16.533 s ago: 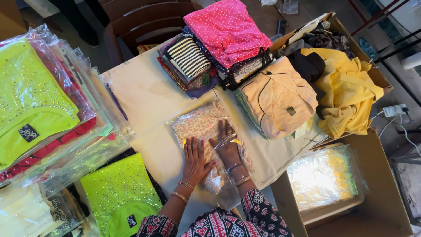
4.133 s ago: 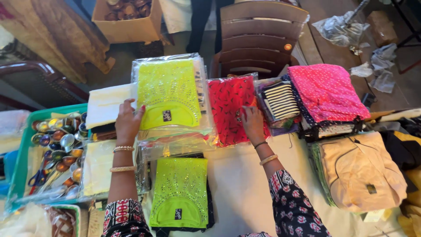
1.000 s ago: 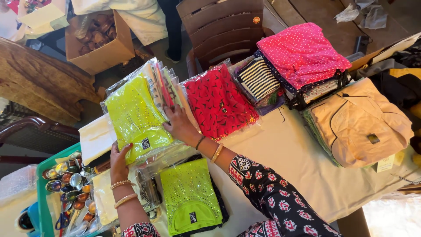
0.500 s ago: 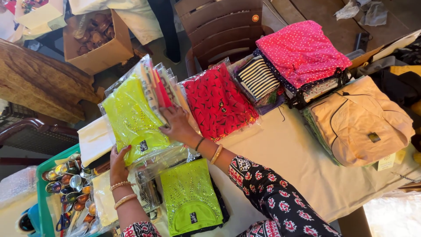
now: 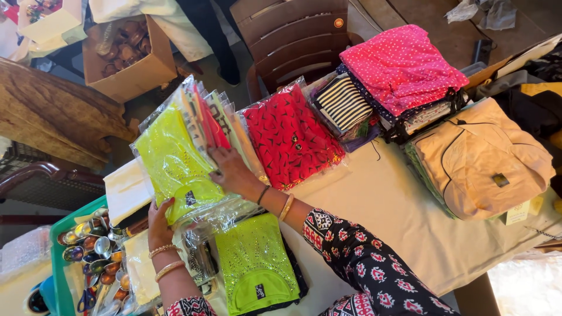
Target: The person places various folded garments, including a red patterned shirt and a lime green embellished top, into clear plastic bags. They smooth the items inside the bags and arrange the packaged clothes on a table alongside other stacks of clothing.
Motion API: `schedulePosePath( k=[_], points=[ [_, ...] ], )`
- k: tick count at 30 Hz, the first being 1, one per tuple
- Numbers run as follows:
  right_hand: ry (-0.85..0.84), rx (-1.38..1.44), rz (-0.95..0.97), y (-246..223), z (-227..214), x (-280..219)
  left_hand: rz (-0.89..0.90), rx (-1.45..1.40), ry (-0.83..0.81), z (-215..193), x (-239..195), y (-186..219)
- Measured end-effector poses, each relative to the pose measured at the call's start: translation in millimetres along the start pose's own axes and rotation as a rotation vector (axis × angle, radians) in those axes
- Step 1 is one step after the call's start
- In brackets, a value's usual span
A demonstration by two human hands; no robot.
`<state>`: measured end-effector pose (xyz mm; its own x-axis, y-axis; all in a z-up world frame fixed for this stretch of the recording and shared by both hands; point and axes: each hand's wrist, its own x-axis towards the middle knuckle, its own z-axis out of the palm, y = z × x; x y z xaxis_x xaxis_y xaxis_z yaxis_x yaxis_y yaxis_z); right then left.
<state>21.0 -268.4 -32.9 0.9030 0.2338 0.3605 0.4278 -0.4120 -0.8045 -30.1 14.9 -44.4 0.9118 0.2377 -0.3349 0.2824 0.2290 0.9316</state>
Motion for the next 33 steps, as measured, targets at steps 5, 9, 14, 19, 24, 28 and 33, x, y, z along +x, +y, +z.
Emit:
schedulePosePath(
  k=[5,9,14,19,24,28,33],
  points=[
    [0.047,-0.222,-0.088,-47,-22,-3,0.083,-0.092,-0.068,-24,18,-23],
    [0.165,-0.274,-0.19,-55,-25,-3,0.091,-0.114,-0.052,-19,13,-20],
    [-0.114,0.259,0.075,-27,-16,2,0.136,-0.103,-0.055,-23,16,-22],
    [-0.181,0.388,0.107,4,-15,4,0.224,-0.046,-0.037,-16,5,-6],
    [-0.215,0.758,0.006,6,-31,-10,0.285,0.084,-0.103,3,-24,23],
    [-0.271,0.879,0.129,18,-71,-28,0.296,0.1,-0.089,61,-74,55],
    [-0.15,0.892,0.189,95,-117,-60,0.475,0.149,-0.162,144,-118,57]
  ],
)
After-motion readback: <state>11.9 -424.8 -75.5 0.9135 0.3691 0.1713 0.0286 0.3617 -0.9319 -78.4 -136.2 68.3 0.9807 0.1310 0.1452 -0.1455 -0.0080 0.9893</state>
